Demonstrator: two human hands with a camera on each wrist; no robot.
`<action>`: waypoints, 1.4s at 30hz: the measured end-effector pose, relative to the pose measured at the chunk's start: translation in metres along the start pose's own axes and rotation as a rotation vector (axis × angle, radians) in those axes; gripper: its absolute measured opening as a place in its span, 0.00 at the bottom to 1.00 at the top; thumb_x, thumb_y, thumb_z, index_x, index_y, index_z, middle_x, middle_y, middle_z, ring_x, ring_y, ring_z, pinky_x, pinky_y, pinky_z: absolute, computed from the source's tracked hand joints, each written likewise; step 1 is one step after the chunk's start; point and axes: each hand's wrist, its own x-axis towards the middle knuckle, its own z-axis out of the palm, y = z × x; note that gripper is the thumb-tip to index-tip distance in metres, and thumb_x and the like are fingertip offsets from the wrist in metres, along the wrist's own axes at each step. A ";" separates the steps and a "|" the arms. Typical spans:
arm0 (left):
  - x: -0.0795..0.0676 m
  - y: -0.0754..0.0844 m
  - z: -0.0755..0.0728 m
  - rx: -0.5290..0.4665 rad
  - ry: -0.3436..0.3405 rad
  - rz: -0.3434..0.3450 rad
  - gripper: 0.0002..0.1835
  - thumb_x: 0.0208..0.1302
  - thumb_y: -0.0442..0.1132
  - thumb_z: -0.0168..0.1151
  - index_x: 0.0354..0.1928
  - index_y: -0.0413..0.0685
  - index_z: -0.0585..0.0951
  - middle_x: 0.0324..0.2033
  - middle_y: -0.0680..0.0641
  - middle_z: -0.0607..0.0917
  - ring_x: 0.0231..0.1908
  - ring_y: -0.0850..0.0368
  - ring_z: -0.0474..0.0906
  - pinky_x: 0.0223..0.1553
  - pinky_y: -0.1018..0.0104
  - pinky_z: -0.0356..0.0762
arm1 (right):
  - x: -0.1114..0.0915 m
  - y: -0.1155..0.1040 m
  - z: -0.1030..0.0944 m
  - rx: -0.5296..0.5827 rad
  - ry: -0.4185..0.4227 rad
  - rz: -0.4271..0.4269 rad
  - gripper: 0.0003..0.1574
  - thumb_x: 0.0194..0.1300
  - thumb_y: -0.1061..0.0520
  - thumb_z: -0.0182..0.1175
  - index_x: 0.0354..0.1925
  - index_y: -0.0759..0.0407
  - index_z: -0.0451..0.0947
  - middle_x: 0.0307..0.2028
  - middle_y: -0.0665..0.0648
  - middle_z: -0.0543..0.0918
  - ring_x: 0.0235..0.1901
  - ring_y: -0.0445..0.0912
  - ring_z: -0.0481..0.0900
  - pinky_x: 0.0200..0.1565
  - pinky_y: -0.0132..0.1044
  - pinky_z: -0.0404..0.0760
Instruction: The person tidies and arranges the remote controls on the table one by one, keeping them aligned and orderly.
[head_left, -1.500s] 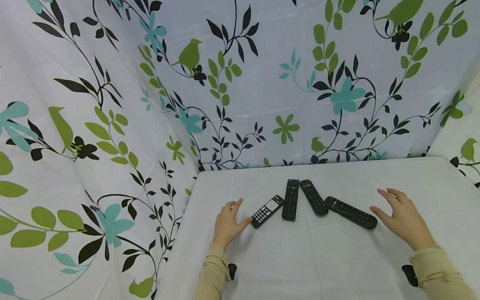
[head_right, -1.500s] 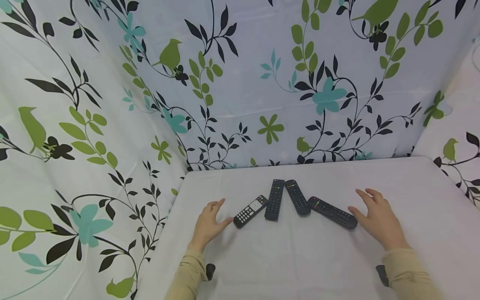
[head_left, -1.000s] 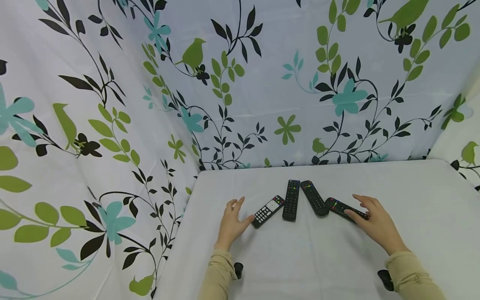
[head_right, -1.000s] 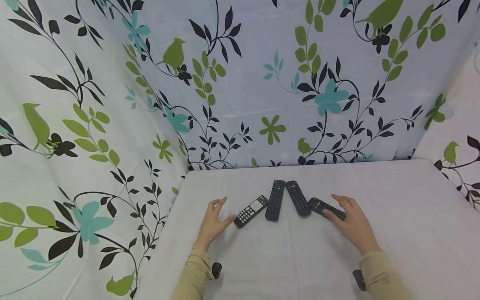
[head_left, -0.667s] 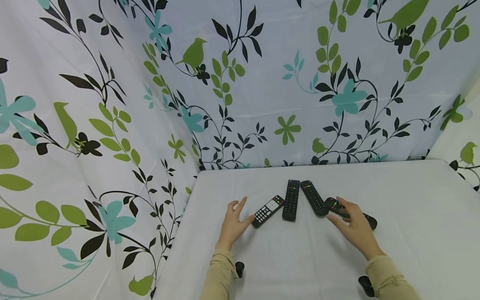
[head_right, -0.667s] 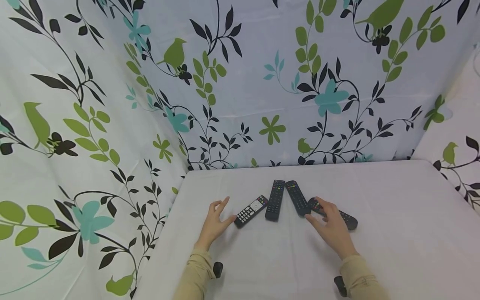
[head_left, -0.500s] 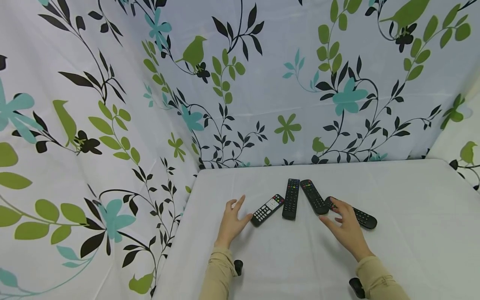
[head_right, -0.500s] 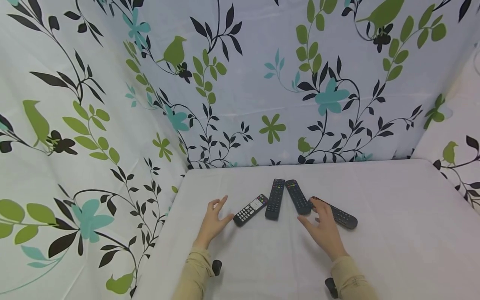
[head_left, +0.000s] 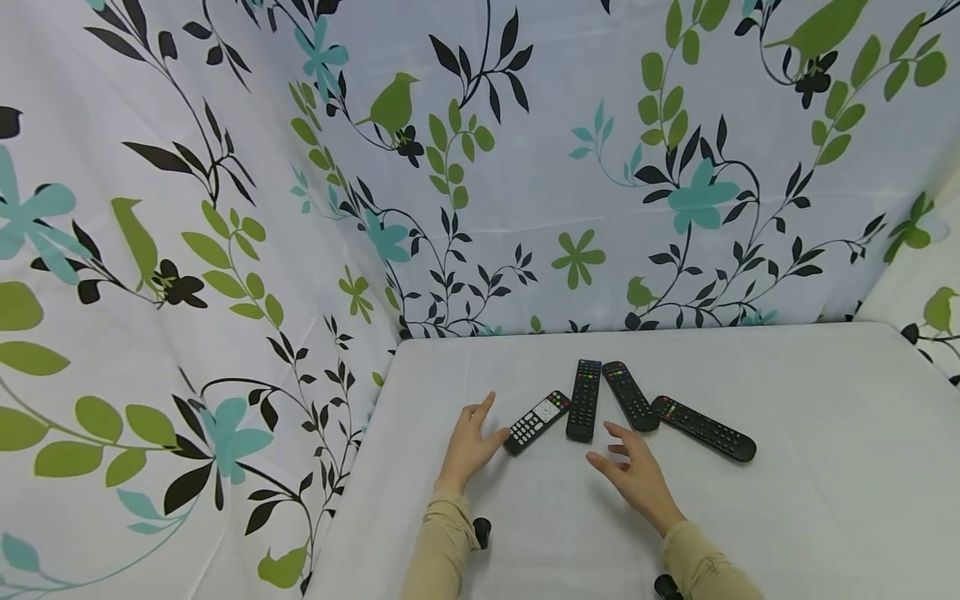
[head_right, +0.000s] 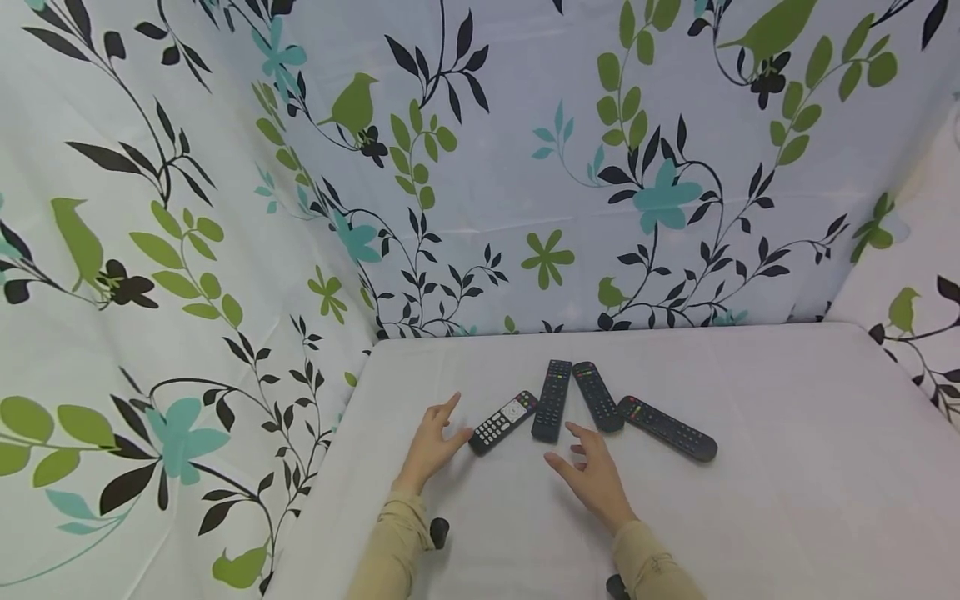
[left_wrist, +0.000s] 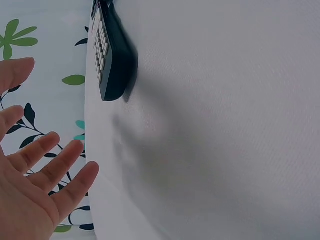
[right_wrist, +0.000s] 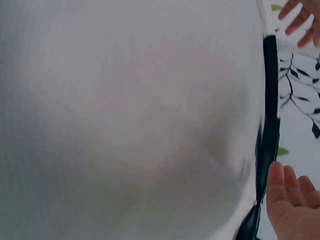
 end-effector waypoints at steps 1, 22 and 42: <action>0.000 0.001 0.000 -0.002 -0.005 -0.003 0.35 0.52 0.54 0.57 0.63 0.67 0.57 0.55 0.44 0.68 0.50 0.47 0.71 0.46 0.52 0.70 | 0.001 -0.001 0.005 0.001 -0.003 0.006 0.44 0.51 0.36 0.56 0.61 0.51 0.57 0.58 0.57 0.63 0.51 0.53 0.71 0.47 0.43 0.74; 0.002 0.000 0.012 0.010 -0.077 0.012 0.34 0.48 0.40 0.56 0.62 0.56 0.63 0.47 0.42 0.75 0.39 0.52 0.73 0.36 0.62 0.70 | 0.024 -0.028 0.078 0.214 -0.069 0.165 0.41 0.50 0.42 0.61 0.60 0.53 0.60 0.50 0.62 0.71 0.42 0.48 0.75 0.34 0.35 0.76; 0.010 0.001 0.022 -0.005 -0.087 0.050 0.26 0.49 0.35 0.54 0.55 0.47 0.71 0.38 0.42 0.79 0.30 0.59 0.72 0.29 0.69 0.69 | 0.043 -0.034 0.102 0.153 -0.032 0.261 0.38 0.50 0.56 0.60 0.59 0.61 0.60 0.44 0.64 0.75 0.37 0.48 0.78 0.38 0.39 0.76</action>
